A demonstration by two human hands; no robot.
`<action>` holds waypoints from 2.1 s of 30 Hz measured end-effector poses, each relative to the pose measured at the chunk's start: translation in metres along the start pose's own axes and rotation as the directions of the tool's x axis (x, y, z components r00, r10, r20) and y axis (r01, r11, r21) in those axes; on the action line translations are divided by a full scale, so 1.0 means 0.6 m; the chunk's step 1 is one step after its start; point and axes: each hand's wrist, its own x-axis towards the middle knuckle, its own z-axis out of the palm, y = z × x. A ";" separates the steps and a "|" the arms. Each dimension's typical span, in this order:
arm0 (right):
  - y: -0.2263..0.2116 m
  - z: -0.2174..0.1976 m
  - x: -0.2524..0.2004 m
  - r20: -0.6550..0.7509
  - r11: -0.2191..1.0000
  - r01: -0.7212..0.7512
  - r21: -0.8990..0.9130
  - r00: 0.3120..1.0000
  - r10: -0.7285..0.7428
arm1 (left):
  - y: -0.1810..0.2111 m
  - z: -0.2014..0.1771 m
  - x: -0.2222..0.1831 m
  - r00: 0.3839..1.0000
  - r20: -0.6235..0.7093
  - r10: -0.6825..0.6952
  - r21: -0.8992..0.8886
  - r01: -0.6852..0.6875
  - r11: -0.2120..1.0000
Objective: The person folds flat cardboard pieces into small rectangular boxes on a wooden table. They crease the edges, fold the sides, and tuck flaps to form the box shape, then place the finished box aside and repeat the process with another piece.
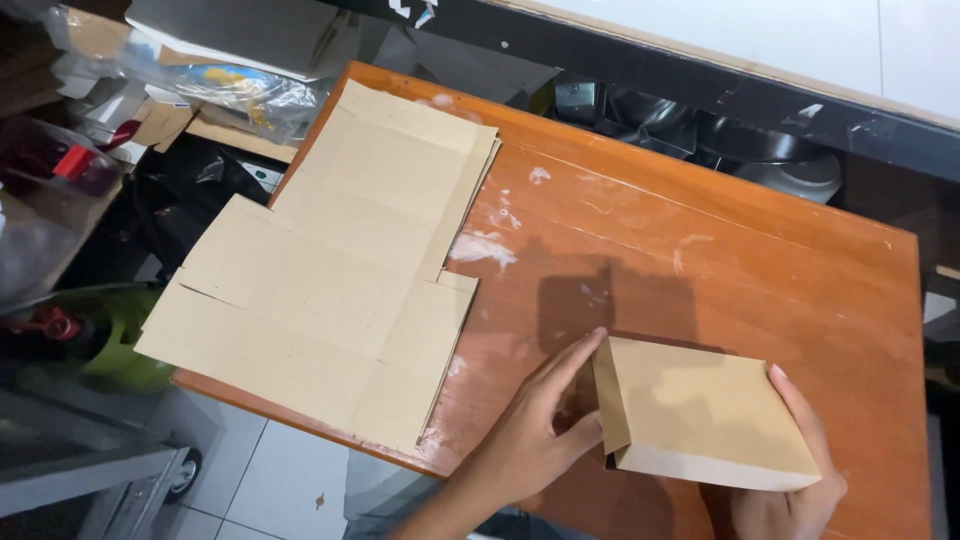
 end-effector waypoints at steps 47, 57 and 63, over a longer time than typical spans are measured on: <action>0.043 -0.097 0.010 0.313 0.962 0.256 -0.098 0.925 -0.215 | -0.061 -0.024 -0.006 0.876 0.092 0.474 0.444 -0.462 0.768; 0.101 -0.081 -0.007 0.239 0.902 0.424 -0.083 0.887 -0.395 | -0.074 -0.028 -0.003 0.895 0.136 0.425 0.503 -0.432 0.749; 0.148 -0.095 -0.017 0.296 0.905 0.393 -0.166 0.895 -0.334 | -0.054 -0.033 -0.006 0.964 0.185 0.190 0.518 -0.260 0.815</action>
